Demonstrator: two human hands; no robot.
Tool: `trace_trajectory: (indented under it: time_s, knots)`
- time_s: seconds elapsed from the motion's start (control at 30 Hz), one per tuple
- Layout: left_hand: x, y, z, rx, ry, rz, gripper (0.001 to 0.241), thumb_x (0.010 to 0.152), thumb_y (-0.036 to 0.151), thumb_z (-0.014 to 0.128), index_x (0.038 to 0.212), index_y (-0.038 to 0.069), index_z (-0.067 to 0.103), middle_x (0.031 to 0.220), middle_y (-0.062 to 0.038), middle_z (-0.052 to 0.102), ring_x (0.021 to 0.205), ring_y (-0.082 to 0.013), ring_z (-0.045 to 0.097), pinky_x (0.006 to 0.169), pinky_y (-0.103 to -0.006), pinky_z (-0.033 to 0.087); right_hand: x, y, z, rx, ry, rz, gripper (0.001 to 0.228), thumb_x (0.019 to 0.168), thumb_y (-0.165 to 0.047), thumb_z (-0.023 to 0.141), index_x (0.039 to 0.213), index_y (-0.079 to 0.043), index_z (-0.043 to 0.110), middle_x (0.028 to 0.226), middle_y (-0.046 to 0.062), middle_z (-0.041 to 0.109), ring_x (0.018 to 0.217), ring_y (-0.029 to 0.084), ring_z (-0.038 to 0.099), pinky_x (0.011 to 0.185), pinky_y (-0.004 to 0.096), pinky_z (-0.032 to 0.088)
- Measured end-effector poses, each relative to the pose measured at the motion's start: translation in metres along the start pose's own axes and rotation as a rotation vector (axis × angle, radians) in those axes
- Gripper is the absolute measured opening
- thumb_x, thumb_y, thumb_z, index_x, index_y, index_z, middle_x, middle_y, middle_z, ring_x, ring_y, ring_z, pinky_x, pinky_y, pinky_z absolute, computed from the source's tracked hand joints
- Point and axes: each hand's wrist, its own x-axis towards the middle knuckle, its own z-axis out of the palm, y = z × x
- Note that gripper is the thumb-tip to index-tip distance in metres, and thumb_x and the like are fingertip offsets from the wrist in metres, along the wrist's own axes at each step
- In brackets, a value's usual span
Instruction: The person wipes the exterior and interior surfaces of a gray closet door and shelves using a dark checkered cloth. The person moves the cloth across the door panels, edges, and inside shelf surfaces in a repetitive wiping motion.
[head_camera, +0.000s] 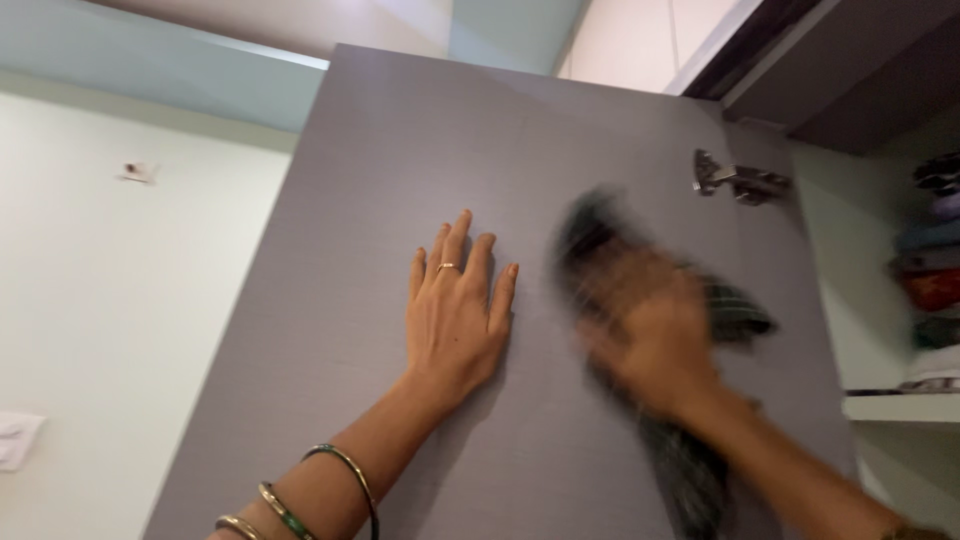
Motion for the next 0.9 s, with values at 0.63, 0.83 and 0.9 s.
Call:
trace_trajectory:
  time_s: [0.63,0.83,0.9]
  knots:
    - [-0.025,0.091,0.077,0.195,-0.314,0.283,0.076,0.094,0.065,0.035,0.156,0.021,0.029,0.166,-0.009,0.016,0.153,-0.0284,0.008,0.121,-0.0595,0.006,-0.116,0.078,-0.012,0.318,0.029,0.642,0.089,0.098,-0.065,0.033,0.16,-0.002,0.023,0.167,0.02,0.025,0.156,0.038,0.013,0.125,0.052,0.009]
    - [-0.028,0.092,0.08,0.229,-0.28,0.296,0.075,0.095,0.065,0.032,0.156,0.021,0.028,0.165,-0.009,0.018,0.153,-0.0286,0.01,0.121,-0.0587,0.007,-0.085,0.104,-0.011,0.324,-0.03,0.604,0.092,0.098,-0.068,0.036,0.158,0.001,0.023,0.166,0.023,0.023,0.157,0.037,0.015,0.125,0.05,0.013]
    - [-0.028,0.092,0.081,0.231,-0.274,0.303,0.074,0.096,0.066,0.031,0.156,0.022,0.029,0.165,-0.008,0.018,0.152,-0.0287,0.011,0.121,-0.0587,0.008,-0.038,0.141,0.004,0.332,-0.096,0.674,0.096,0.094,-0.072,0.034,0.16,-0.003,0.02,0.166,0.02,0.019,0.156,0.036,0.01,0.122,0.056,0.007]
